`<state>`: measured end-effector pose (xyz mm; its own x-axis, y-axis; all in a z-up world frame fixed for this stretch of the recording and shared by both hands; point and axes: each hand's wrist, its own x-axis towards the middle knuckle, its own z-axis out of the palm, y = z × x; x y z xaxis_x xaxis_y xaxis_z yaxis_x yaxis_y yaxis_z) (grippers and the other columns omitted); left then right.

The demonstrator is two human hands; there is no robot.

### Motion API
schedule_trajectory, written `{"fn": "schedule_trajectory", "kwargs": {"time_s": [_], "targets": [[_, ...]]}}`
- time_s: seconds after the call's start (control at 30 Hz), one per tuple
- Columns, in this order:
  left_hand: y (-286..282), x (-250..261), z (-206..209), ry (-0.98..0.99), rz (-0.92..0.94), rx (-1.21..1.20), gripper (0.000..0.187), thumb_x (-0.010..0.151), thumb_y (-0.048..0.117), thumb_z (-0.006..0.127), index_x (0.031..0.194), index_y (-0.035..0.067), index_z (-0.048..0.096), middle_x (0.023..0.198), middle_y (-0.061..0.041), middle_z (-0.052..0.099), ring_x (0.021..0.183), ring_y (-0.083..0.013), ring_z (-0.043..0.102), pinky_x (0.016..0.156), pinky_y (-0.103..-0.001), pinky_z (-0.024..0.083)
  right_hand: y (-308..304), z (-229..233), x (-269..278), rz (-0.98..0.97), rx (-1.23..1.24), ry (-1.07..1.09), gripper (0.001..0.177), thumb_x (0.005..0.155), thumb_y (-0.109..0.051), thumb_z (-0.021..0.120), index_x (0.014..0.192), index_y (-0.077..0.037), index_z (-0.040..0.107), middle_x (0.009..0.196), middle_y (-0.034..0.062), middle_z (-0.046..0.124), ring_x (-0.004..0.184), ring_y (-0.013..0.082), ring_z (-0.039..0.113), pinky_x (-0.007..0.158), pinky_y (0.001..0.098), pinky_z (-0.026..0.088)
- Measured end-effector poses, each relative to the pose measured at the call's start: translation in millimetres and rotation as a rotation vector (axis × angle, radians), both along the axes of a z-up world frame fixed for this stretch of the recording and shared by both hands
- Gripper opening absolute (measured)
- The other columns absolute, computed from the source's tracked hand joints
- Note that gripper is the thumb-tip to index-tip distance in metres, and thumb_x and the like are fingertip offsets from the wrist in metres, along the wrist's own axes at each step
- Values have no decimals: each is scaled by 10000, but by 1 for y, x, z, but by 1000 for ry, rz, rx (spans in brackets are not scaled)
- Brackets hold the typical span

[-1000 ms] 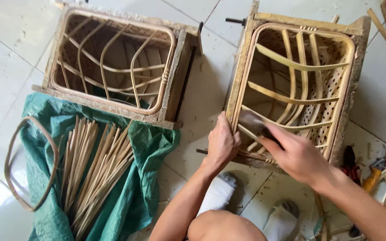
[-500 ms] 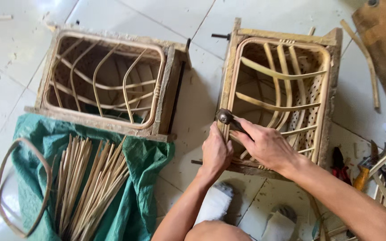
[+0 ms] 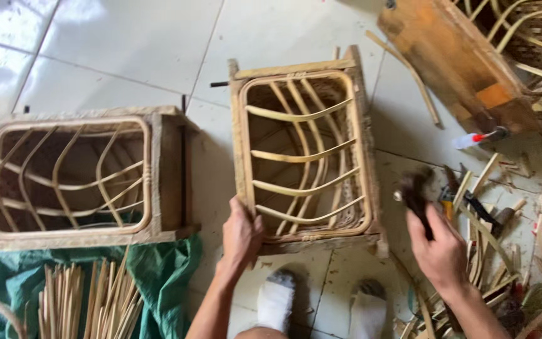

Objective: The person assembles a rectangular bamboo basket frame by inserting curved bamboo strips into a wooden mold. They use a hammer to tap the strips into place, pliers to trim excess material, and a glue bottle to apply adhesive along the frame edges.

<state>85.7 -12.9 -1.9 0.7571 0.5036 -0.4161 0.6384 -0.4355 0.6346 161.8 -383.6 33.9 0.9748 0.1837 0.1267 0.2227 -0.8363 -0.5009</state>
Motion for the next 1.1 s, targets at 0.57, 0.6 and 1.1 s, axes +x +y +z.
{"fn": "schedule_trajectory", "kwargs": {"time_s": [0.57, 0.6, 1.1], "targets": [[0, 1, -12, 84, 79, 153, 525, 893, 271, 669, 1306, 26, 455, 1077, -300, 700, 966, -449, 707, 837, -516, 552, -53, -168, -31, -113, 1, 254, 440, 967, -251, 677, 1331, -12, 615, 1194, 255, 695, 1016, 394, 703, 831, 497, 604], [1, 0, -14, 80, 74, 152, 528, 894, 273, 670, 1304, 21, 452, 1070, -299, 699, 955, -443, 710, 830, -515, 555, -53, -162, -27, -132, -1, 395, 444, 976, -271, 650, 1348, -34, 602, 1202, 245, 693, 1002, 381, 706, 814, 491, 605], [-5, 0, -5, 70, 166, 79, 448, 854, 231, 683, 1224, 79, 481, 939, -237, 711, 830, -373, 717, 734, -466, 559, -167, -198, 220, -489, 29, 106, 598, 902, -419, 926, 1200, 24, 654, 1041, 175, 664, 886, 307, 645, 713, 449, 513]]}}
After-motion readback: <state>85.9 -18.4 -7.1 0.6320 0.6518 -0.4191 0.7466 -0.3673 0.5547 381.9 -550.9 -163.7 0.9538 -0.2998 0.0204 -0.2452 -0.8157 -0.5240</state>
